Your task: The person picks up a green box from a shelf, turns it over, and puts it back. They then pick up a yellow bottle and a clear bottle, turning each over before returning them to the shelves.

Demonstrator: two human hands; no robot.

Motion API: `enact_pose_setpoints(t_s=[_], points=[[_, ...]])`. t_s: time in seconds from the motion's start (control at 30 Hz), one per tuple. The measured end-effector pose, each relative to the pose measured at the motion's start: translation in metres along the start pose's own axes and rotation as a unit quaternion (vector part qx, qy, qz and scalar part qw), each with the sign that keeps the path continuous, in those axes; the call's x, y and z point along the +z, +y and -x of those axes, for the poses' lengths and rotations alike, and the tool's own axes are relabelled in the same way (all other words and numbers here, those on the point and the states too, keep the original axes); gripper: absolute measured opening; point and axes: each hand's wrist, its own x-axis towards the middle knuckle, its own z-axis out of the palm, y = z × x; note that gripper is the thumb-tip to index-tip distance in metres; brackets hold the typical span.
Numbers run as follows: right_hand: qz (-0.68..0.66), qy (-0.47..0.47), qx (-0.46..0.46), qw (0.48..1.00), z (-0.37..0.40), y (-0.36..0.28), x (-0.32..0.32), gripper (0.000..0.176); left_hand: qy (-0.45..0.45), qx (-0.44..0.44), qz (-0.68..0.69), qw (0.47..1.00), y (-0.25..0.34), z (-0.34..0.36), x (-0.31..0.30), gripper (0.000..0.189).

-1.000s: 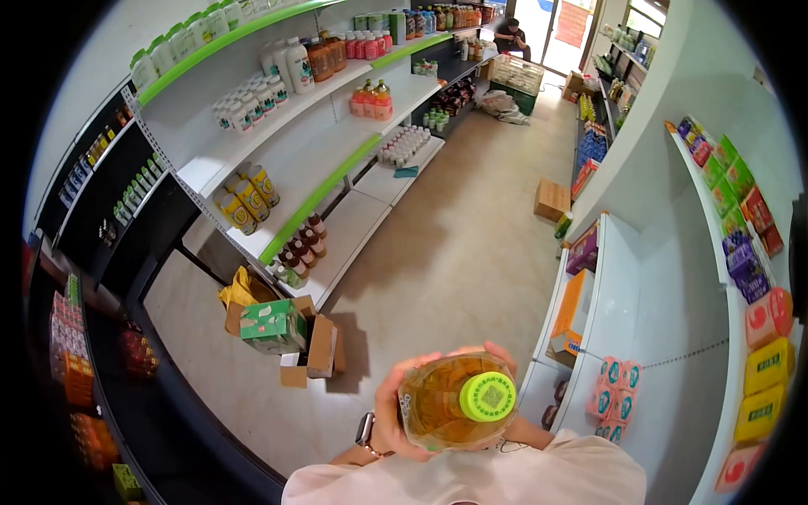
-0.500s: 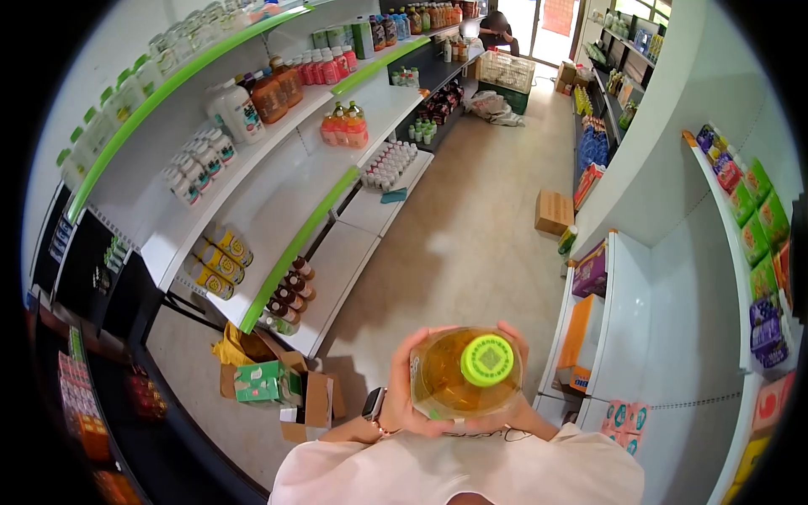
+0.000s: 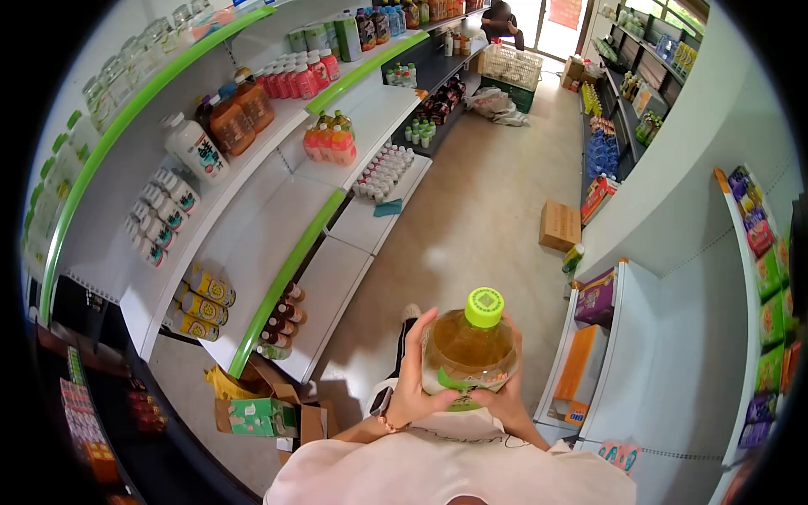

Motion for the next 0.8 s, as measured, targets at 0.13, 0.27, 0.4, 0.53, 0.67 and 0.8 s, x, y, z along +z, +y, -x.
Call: enact_pose_setpoints(t_s=[0.13,0.27,0.4,0.53,0.67,0.8], points=[[0.027,0.039,-0.010,0.999,-0.087,0.045,-0.028,0.101,-0.018,0.012,-0.014,1.000,-0.048,-0.093,-0.031,0.106],[0.048,0.048,-0.030,0.997,-0.212,0.067,-0.050,0.096,-0.049,0.041,-0.007,0.998,-0.079,-0.217,-0.065,0.110],[0.168,0.022,0.092,0.981,-0.312,0.078,-0.089,0.094,-0.091,0.028,-0.068,0.993,-0.106,-0.324,-0.113,0.111],[0.251,-0.034,0.185,0.950,-0.381,0.112,-0.104,0.091,-0.127,0.074,-0.222,0.964,-0.134,-0.387,-0.160,0.105],[0.255,-0.014,0.205,0.945,-0.421,0.157,-0.095,0.085,-0.148,0.065,-0.306,0.938,-0.156,-0.424,-0.195,0.096],[0.234,-0.004,0.239,0.942,-0.454,0.202,-0.090,0.076,-0.139,0.023,-0.379,0.915,-0.174,-0.441,-0.225,0.089]])
